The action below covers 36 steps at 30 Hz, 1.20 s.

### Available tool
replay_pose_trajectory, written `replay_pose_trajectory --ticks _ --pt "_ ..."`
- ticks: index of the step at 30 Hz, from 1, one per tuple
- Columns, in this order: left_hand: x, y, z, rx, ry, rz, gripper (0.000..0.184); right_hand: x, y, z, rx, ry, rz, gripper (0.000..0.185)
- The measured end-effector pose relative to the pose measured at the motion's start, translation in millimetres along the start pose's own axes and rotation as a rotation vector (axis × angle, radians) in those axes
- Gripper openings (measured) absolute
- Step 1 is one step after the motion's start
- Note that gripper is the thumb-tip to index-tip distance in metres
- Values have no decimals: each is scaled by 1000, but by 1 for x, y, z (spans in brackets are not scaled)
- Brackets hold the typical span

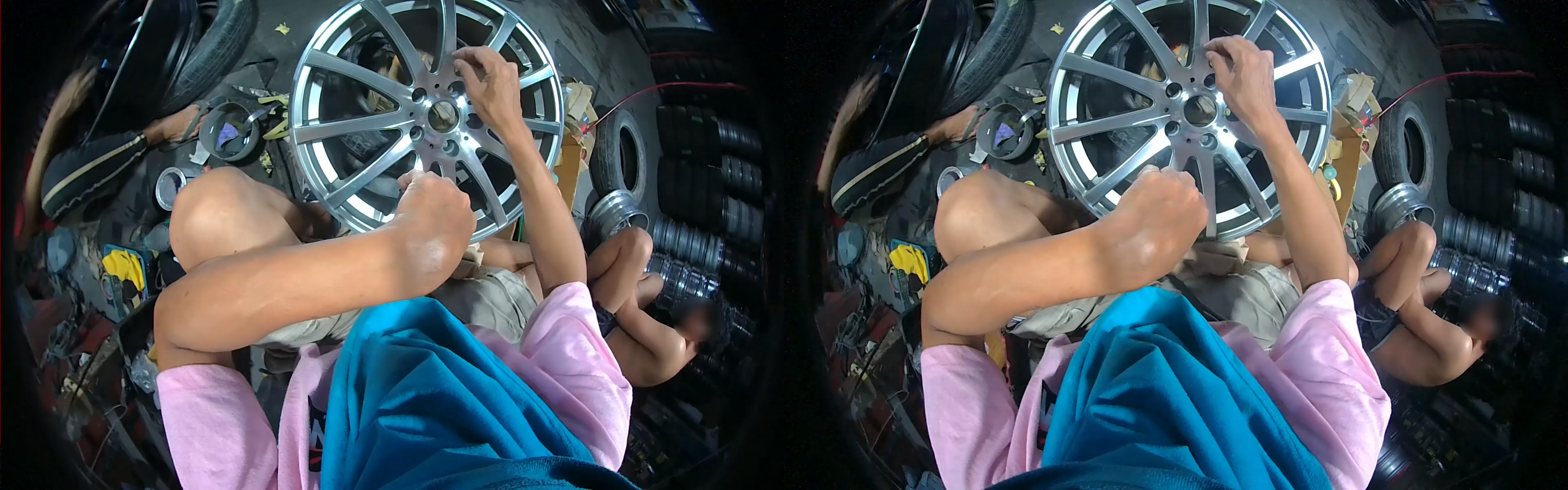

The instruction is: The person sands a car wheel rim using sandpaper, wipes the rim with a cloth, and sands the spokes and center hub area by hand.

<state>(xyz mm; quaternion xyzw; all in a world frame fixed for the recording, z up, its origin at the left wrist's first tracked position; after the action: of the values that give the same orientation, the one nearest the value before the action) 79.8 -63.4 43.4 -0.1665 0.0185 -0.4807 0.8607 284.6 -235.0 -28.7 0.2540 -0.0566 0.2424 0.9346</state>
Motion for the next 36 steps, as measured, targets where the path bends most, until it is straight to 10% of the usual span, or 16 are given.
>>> replay_pose_trajectory --ticks 4,36 --pt "12 2 12 -92 391 72 17 -16 8 -6 -105 -9 64 19" --pt "18 -2 8 34 483 108 17 -51 18 -87 882 -427 -661 30"
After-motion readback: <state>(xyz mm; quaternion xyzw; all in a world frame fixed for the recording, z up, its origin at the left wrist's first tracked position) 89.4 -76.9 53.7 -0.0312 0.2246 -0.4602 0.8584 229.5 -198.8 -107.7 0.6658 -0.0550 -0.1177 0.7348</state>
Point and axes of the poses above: each hand's wrist, its own x-axis towards the middle knuckle, its own z-axis out of the back of the hand, y = z × x, the point moved 4 cm from there along x, towards the middle knuckle, and after that the axes turned 10 degrees about y, right-handed, at the moved point
